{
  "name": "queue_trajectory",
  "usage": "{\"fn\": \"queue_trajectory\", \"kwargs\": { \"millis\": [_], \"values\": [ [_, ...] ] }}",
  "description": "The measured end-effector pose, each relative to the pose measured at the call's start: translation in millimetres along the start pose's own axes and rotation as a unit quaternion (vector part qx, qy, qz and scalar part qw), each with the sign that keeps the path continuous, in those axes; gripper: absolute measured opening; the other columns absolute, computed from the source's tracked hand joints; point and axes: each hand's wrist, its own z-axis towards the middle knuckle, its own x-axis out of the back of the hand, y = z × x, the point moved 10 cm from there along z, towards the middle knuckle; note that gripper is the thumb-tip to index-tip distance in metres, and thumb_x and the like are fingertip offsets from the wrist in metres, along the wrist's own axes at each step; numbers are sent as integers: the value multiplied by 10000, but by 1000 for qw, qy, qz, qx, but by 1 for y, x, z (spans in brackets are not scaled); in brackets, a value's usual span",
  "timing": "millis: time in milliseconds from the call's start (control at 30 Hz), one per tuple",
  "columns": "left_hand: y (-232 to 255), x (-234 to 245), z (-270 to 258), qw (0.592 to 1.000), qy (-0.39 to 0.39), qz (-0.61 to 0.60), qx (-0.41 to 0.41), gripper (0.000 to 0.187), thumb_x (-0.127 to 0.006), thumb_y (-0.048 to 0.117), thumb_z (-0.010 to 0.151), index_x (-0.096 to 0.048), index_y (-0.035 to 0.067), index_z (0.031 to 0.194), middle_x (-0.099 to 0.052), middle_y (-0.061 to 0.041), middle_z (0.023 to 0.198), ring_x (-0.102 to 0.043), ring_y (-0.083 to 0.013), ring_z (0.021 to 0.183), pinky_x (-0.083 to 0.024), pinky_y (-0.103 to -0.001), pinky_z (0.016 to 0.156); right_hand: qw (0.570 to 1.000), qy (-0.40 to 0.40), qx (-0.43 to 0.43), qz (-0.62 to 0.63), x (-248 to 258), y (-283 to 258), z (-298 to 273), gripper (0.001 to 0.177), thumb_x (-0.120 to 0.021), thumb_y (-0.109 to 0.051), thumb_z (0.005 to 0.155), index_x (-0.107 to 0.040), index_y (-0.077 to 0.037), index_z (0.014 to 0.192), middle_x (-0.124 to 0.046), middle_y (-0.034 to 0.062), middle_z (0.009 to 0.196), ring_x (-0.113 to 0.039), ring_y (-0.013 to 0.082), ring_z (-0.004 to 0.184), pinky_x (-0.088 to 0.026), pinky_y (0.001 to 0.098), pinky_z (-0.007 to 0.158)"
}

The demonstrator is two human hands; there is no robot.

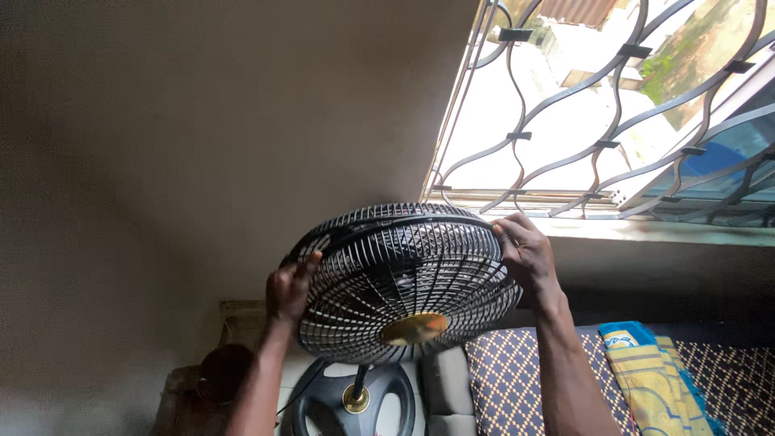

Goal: The person assembles a standing fan by aligning and pressing the front plastic grille onto the rear housing until the clips engage.

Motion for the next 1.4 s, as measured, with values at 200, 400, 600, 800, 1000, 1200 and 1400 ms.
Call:
{"fn": "queue_trajectory", "kwargs": {
  "millis": [200, 400, 600, 800, 1000, 1200, 1400],
  "values": [
    [12, 3, -55, 997, 0, -62, 48, 647, -489, 746, 911, -597, 186, 604, -384, 48, 422, -294, -103, 404, -214, -344, 432, 998, -15, -8, 54, -2, 7, 2, 203, -647, -143, 991, -738, -3, 1107, -676, 53, 965, -642, 122, 865, -505, 254, 747],
    [5, 19, -60, 988, 3, -141, 68, 656, -734, 610, 847, -516, 90, 512, -376, 67, 444, -316, -51, 431, -236, -295, 428, 991, -59, -72, 97, -10, 19, -3, 247, -645, -134, 995, -755, 20, 1155, -673, 59, 992, -625, 132, 883, -495, 256, 768],
    [-18, 50, -43, 975, -20, -164, 148, 669, -781, 613, 833, -511, 67, 558, -379, 57, 513, -317, -80, 509, -246, -306, 485, 978, -8, -117, 174, -8, 82, -16, 367, -591, -174, 1021, -644, -12, 1346, -737, 67, 1220, -670, 125, 1097, -503, 218, 963],
    [-44, 72, -61, 897, -55, -180, 399, 576, -597, 658, 883, -737, 101, 915, -738, -81, 751, -679, -184, 697, -535, -391, 630, 922, 94, -257, 272, -12, 182, -88, 563, -474, -476, 1077, -644, -19, 1358, -678, 94, 1303, -624, 169, 1172, -482, 319, 1015],
    [-91, 58, -48, 875, -68, -154, 454, 872, -419, 771, 1023, -660, -23, 1290, -714, -256, 1029, -650, -309, 875, -505, -483, 756, 847, 164, -297, 408, -38, 255, -154, 645, -442, -577, 1071, -532, -30, 1400, -659, 65, 1242, -619, 186, 1135, -497, 359, 993],
    [-32, 47, -61, 838, -68, -318, 437, 794, -427, 707, 864, -352, 283, 1531, -609, -112, 1368, -629, -268, 1191, -574, -460, 913, 879, 152, -315, 323, -22, 277, -181, 516, -526, -398, 1041, -564, -65, 1433, -683, 25, 1259, -642, 133, 1080, -516, 286, 913],
    [-24, 67, -80, 852, -108, -127, 496, 865, -305, 797, 951, -486, 184, 1534, -681, -190, 1303, -664, -306, 1109, -556, -455, 866, 924, 156, -305, 169, -21, 298, -179, 387, -589, -344, 1120, -726, -6, 1249, -655, -23, 899, -507, 65, 764, -438, 237, 683]
  ]
}}
